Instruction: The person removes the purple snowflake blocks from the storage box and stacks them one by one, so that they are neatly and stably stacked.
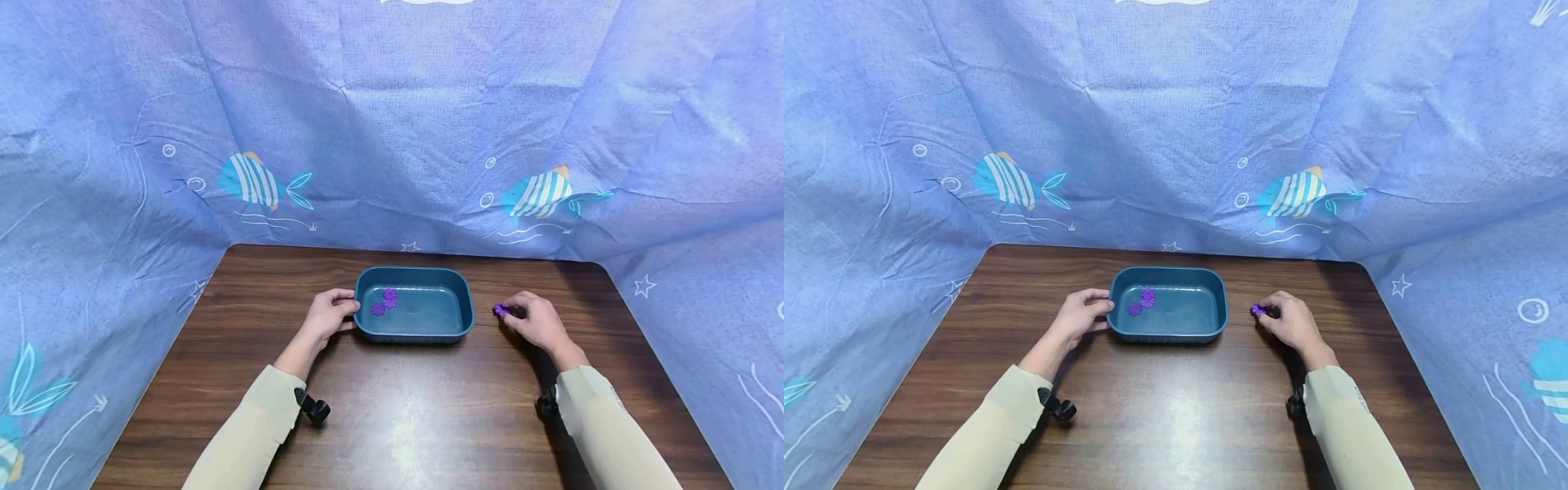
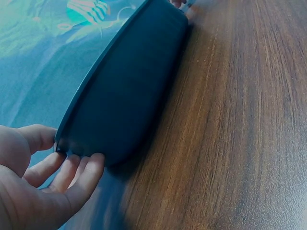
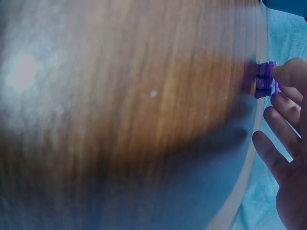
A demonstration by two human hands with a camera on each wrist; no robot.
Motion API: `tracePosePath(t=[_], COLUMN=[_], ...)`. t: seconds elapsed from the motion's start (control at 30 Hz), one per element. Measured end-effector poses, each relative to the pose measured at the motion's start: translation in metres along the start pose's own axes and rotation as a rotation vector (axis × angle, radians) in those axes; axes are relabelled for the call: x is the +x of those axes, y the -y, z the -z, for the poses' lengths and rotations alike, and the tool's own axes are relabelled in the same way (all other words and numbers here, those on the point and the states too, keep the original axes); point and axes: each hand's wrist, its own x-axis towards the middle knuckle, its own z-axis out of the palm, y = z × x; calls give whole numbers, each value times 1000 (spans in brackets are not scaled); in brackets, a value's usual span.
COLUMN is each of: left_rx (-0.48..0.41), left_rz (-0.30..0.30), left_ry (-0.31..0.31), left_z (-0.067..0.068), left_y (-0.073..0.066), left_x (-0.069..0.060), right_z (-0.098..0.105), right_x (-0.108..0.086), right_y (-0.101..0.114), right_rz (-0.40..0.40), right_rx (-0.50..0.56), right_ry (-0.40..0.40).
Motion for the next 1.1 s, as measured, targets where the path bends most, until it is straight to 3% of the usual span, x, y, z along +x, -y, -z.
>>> tracePosePath(t=[0.83,1.1], left_rx=[-2,-8], left_rz=[-12,-7], left_ry=[-3,-13], left_z=[0,-1], left_y=[1,2], left_x=[0,2], right_z=[6,9], right_x=[7,26], right_y=[10,29], right_rz=[11,97], right_rx=[0,18], right_ry=[34,-2])
